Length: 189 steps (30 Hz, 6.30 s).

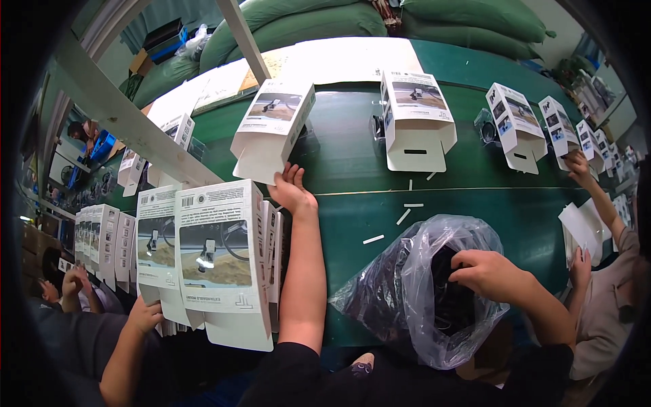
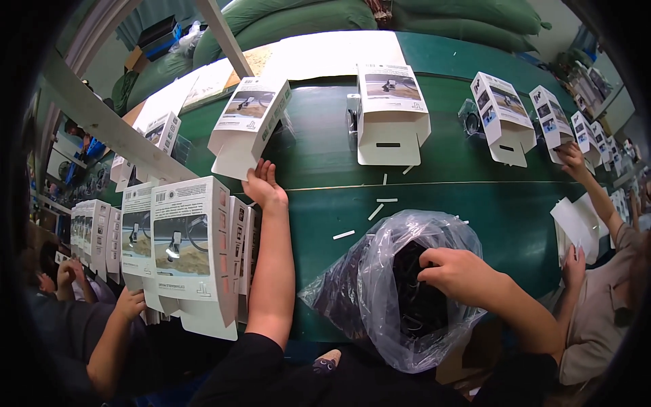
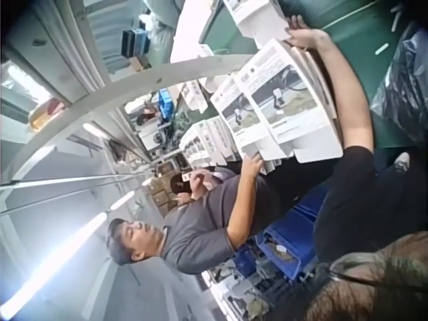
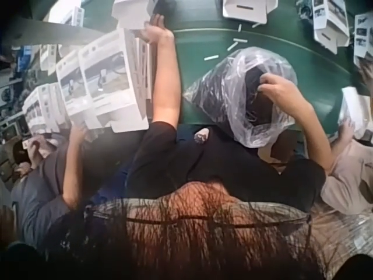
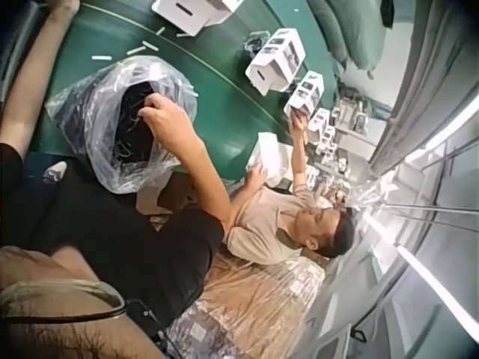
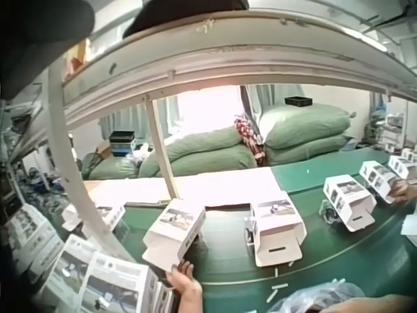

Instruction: Packaging small black items into white boxes on an assembly line.

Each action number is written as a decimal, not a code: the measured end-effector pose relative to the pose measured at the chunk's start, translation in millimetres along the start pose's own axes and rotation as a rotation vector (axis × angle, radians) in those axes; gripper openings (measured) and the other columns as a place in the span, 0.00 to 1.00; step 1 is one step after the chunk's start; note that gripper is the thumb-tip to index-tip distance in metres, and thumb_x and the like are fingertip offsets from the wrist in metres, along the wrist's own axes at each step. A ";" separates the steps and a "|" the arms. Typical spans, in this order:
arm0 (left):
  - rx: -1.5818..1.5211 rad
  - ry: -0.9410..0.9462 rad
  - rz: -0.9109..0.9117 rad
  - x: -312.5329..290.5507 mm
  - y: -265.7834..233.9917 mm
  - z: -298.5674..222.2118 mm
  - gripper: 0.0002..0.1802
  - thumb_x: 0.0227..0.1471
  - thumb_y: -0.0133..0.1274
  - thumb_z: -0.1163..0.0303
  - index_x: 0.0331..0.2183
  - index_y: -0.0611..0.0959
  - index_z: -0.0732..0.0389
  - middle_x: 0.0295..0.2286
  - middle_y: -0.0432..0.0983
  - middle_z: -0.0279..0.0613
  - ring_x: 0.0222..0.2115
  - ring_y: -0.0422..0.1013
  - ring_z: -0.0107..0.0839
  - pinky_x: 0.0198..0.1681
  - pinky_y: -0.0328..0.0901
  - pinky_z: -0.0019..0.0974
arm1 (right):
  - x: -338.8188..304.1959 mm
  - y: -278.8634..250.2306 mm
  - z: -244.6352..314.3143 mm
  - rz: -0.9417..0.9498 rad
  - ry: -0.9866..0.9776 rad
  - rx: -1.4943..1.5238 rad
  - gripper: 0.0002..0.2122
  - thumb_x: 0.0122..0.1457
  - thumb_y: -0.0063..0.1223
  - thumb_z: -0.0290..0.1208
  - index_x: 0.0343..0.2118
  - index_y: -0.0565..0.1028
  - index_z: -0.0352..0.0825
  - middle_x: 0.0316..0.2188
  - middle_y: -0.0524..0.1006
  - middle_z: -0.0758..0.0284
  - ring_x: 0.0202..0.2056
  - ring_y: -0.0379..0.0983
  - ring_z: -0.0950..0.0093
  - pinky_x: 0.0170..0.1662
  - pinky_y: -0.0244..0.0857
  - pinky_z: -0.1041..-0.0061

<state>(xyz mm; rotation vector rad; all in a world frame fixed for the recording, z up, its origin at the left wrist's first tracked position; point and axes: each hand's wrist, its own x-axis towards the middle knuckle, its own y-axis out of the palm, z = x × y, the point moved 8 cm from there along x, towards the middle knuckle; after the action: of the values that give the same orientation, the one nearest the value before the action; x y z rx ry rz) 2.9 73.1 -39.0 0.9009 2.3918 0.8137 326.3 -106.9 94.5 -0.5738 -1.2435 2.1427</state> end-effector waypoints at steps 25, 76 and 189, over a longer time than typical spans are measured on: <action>0.193 -0.288 0.331 -50.1 30.6 42.5 0.16 0.55 0.40 0.71 0.44 0.68 0.72 0.25 0.73 0.47 0.18 0.72 0.30 0.19 0.66 0.24 | 253.3 -43.6 -29.1 -0.528 -0.091 0.062 0.02 0.46 0.51 0.20 0.25 0.73 0.29 0.26 0.75 0.63 0.22 0.68 0.67 0.29 0.64 0.72; -0.145 -0.041 -0.003 -1.1 -4.8 14.4 0.15 0.56 0.40 0.58 0.33 0.68 0.61 0.27 0.68 0.39 0.26 0.67 0.29 0.30 0.64 0.29 | 23.5 4.4 6.5 -0.120 0.009 -0.096 0.06 0.50 0.49 0.24 0.32 0.71 0.34 0.32 0.72 0.65 0.29 0.69 0.68 0.36 0.64 0.75; 0.160 -0.194 0.272 17.9 17.3 24.8 0.14 0.53 0.43 0.74 0.41 0.70 0.69 0.25 0.72 0.43 0.19 0.67 0.25 0.20 0.62 0.23 | 100.1 -70.5 27.6 -0.159 0.015 0.262 0.17 0.46 0.49 0.15 0.42 0.73 0.30 0.29 0.72 0.64 0.25 0.66 0.71 0.28 0.61 0.76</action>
<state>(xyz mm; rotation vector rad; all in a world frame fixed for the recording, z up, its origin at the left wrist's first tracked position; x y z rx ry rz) 12.8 105.2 -49.1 1.3274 2.2170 0.6035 254.9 -29.0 162.3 -0.3656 -0.9451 2.1169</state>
